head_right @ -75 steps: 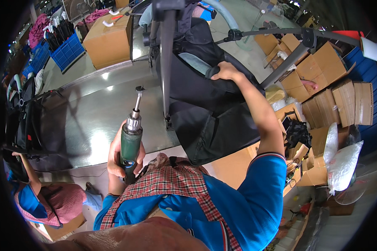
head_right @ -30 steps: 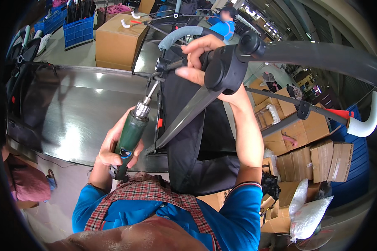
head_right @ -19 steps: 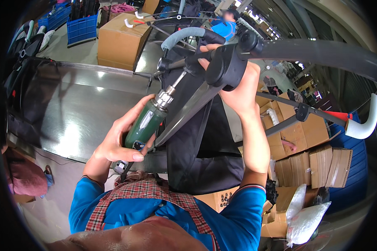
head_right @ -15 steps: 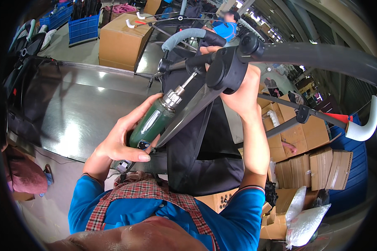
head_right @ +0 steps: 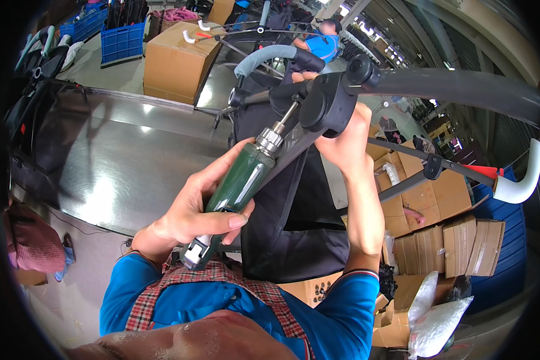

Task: The person uses a cordless drill to attach fabric components to a stroller frame on a metal workbench. They repeatedly pick up fasteners, align parts, and drive screws into the frame, then move the assembled unit aside to begin on the next stroller.

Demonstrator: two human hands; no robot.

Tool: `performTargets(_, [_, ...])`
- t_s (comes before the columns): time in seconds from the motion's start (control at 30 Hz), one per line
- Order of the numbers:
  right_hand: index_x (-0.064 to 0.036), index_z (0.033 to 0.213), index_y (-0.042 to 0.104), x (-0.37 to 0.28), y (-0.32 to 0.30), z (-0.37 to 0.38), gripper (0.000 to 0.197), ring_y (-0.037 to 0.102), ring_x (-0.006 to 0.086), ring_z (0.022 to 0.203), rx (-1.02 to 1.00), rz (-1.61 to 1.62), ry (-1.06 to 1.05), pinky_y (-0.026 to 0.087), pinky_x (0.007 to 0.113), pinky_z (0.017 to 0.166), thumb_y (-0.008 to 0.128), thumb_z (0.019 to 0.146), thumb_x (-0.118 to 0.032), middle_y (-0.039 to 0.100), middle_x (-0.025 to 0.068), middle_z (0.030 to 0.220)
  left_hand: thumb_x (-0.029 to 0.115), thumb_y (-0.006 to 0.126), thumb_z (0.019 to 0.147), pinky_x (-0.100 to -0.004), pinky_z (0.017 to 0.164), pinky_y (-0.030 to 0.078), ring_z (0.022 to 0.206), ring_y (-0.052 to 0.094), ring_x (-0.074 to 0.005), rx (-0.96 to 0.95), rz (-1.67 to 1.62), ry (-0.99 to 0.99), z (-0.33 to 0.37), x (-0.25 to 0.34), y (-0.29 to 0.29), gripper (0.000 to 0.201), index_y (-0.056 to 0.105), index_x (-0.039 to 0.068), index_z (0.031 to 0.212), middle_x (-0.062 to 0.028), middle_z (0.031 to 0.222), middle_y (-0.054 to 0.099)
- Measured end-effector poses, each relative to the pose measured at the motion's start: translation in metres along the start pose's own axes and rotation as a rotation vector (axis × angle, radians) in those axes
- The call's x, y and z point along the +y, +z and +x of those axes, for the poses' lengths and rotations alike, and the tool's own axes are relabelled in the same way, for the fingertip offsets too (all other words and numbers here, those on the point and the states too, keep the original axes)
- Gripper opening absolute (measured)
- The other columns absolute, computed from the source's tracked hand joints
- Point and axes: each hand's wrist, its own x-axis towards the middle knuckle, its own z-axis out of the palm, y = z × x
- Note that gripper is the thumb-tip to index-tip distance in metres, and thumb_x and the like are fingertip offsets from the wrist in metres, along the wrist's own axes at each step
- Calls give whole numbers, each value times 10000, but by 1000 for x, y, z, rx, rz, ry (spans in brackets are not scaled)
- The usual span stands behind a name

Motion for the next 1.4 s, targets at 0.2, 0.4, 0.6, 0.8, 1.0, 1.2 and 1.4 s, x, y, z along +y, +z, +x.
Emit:
performTargets(0.2, [109,1159,591,-3,-4,-1,260,674,261,1068,-11,-18,9,541,346,897,554,904,78,701,211,1105,27,661,835,-268,487,483,532,603,-166,-68,-274,-84,3,0,-1,937,116,142,1589,-123,881,599])
performTargets(0.4, [50,1199,607,-6,-19,-11,328,681,207,1039,-89,-147,152,502,336,937,634,875,14,719,123,1124,153,770,728,-297,465,485,510,574,-202,-156,-303,-30,-4,-18,-32,1126,48,149,1592,-180,888,573])
performTargets(0.6, [-43,1228,646,12,-68,-129,324,693,182,1040,-37,9,342,531,313,917,665,951,-210,722,83,1118,26,833,503,-286,393,488,479,576,-247,-126,-446,-159,-54,-62,-7,1292,74,87,1547,-256,836,544])
performTargets(0.8, [-22,1120,697,-12,-125,-321,243,705,148,958,-59,-259,846,546,303,870,672,942,-186,741,72,1003,31,815,468,-251,407,465,509,592,-195,-124,-352,-337,-44,-123,61,1396,-49,38,1565,-273,939,594])
performTargets(1.0, [-65,939,719,-69,-115,-577,138,699,293,808,-287,-377,1311,557,376,741,682,815,-111,711,125,882,95,808,550,-262,463,490,565,626,-178,-136,-139,-629,-28,-175,115,1271,47,-16,1561,-215,1010,614])
performTargets(1.2, [-115,929,700,-103,-79,-658,107,692,290,908,-446,-337,1479,560,423,777,667,834,-151,708,93,983,238,820,613,-261,483,502,550,618,-175,-140,43,-842,-17,-211,143,1229,84,26,1573,-159,865,609])
performTargets(1.4, [-108,935,697,-94,-81,-713,127,684,328,864,-305,-385,1576,543,422,785,681,821,-159,709,93,914,257,813,626,-264,468,503,518,614,-177,-112,54,-916,-17,-222,149,1199,112,64,1579,-156,823,599])
